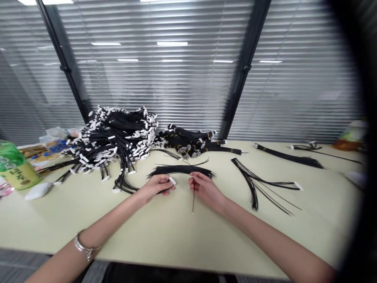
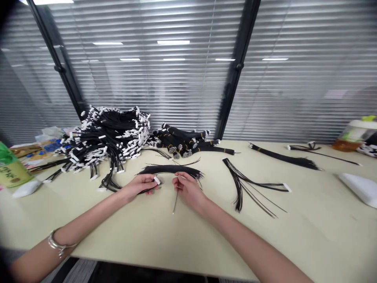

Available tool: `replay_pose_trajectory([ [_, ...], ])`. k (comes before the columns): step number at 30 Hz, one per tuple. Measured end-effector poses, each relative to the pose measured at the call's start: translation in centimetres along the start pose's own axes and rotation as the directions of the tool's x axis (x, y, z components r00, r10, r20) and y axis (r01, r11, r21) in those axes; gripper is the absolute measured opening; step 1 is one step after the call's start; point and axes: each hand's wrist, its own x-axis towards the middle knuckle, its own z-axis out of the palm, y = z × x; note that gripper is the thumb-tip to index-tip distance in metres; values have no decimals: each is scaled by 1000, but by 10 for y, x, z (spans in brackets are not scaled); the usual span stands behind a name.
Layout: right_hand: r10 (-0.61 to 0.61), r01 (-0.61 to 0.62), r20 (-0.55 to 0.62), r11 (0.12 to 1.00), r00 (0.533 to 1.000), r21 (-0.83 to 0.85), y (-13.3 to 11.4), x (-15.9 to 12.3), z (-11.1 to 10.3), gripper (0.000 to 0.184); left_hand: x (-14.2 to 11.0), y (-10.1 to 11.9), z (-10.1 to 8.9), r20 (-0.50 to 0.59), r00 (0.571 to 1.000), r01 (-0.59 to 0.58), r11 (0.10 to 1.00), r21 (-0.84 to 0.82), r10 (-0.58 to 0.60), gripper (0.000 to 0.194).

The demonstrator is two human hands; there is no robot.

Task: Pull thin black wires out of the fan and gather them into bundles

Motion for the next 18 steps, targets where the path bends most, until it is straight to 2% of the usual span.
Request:
replay_pose_trajectory([
  [6,57,-57,-1,990,998,128,0,2,-4,20,-1,1,1,12,1000,3,1000,-21,-3,36],
  [18,103,-101,-12,985,995,141,-5,0,0,21,-3,6,2,42,999,8,1000,-24,-7,35],
])
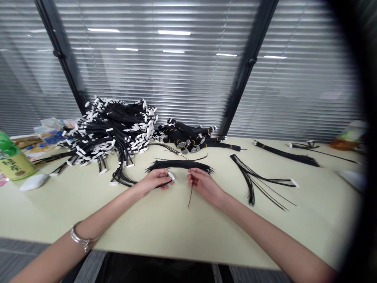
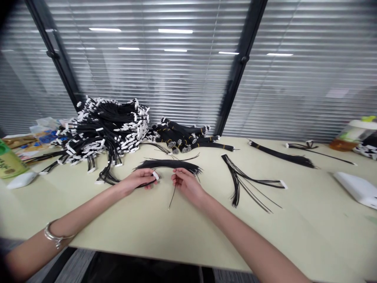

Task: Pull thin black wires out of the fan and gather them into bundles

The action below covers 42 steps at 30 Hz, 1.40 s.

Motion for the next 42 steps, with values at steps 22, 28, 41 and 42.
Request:
replay_pose_trajectory([
  [22,1,-1,14,999,1000,-34,0,0,0,20,-1,1,1,2,1000,-2,1000,13,2,37],
  [28,5,-5,16,999,1000,-36,1,0,-1,22,-2,0,3,-86,996,-28,997,74,34,34],
  [41,-12,12,2,1000,1000,-24,-2,-3,3,20,-24,33,24,73,929,-369,886,282,364,27],
  [42,-10,10,0,1000,1000,-23,-3,-3,4,20,-27,35,26,108,925,-381,882,277,365,27],
])
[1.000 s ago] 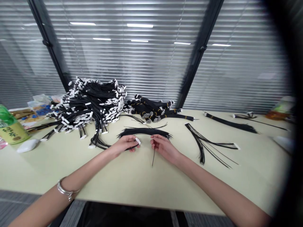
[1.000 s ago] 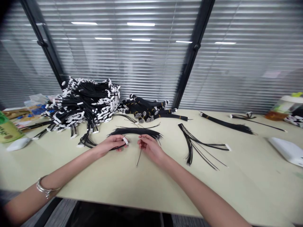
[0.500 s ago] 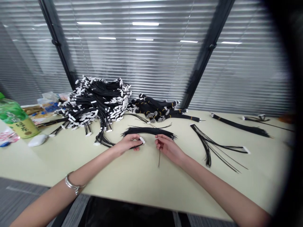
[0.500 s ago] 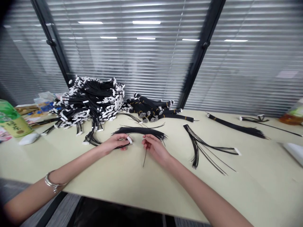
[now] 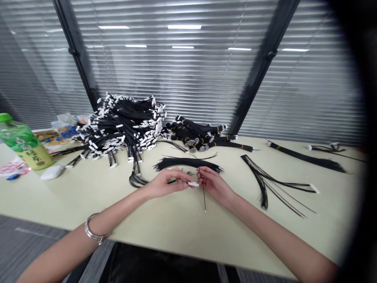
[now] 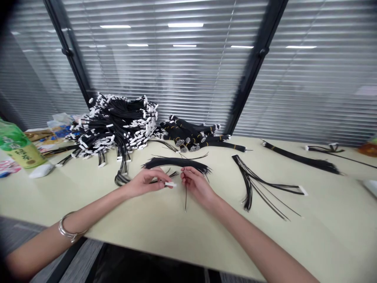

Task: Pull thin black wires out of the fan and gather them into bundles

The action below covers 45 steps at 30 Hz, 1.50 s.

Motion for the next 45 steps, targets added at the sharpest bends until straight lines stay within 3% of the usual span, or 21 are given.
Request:
replay_pose_trajectory([
  [3,3,-3,-4,1000,1000,7,0,-1,1,22,-4,7,6,119,993,-17,996,-83,27,34],
  [6,-5,5,-13,1000,1000,17,1,-1,1,22,-6,8,12,184,981,3,950,-311,57,57],
  [9,-14,14,-24,1000,1000,23,2,0,1,21,-3,6,12,96,994,14,839,-544,45,70],
  [12,-11,11,-24,1000,1000,13,0,0,-1,19,0,5,6,-19,1000,0,708,-706,-18,62],
  [17,30,-30,4,999,1000,-35,-5,-7,4,19,2,3,-8,-83,990,-12,514,-858,-115,50],
  [22,35,-32,51,998,998,-58,-3,-15,18,21,-1,9,-13,-171,975,-83,480,-873,-142,44],
  [26,15,-14,-8,999,1000,30,1,-14,19,21,-2,15,-21,-293,944,-192,467,-863,-153,23],
  [29,34,-32,-19,996,999,79,2,-11,14,28,-3,17,-32,-419,895,-316,444,-839,-156,14],
  [35,114,-125,65,969,991,211,1,-8,12,28,-4,22,-56,-606,776,-515,381,-768,-173,20],
  [40,197,-204,167,978,966,31,0,-17,22,19,-3,21,-63,-666,726,-579,370,-726,-171,24],
  [45,302,-272,257,951,918,-144,-4,-26,32,42,-2,22,-57,-665,721,-569,380,-729,-197,30],
])
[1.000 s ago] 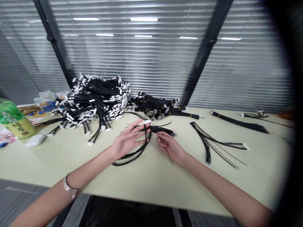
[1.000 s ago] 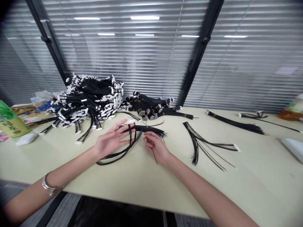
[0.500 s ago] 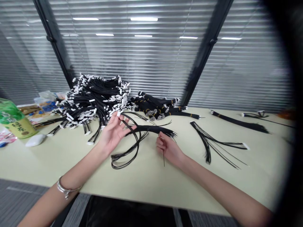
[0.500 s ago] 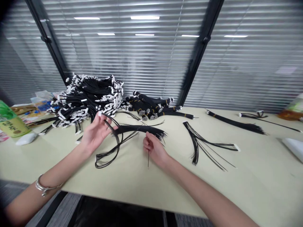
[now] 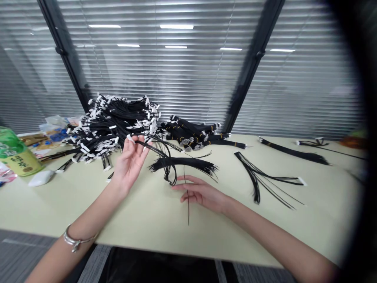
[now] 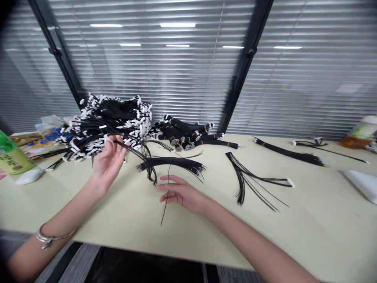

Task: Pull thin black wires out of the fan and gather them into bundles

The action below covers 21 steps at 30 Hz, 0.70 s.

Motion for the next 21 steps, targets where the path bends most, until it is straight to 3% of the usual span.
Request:
replay_pose_trajectory([
  [4,36,-36,-13,999,999,9,-1,0,2,50,-4,-3,3,9,999,34,999,6,-34,31],
  [9,34,-23,-109,995,993,99,3,5,-5,42,-7,-1,-1,31,997,76,997,-32,-75,31],
  [14,-22,73,-193,961,981,265,8,11,-12,30,-12,2,-3,188,967,185,982,-41,-174,27],
  [18,-85,133,-228,970,970,204,6,11,-13,29,-15,0,-1,268,929,259,966,22,-256,32],
  [21,-169,234,-334,959,927,163,1,13,-25,26,-15,-3,-3,275,915,293,954,55,-297,28],
])
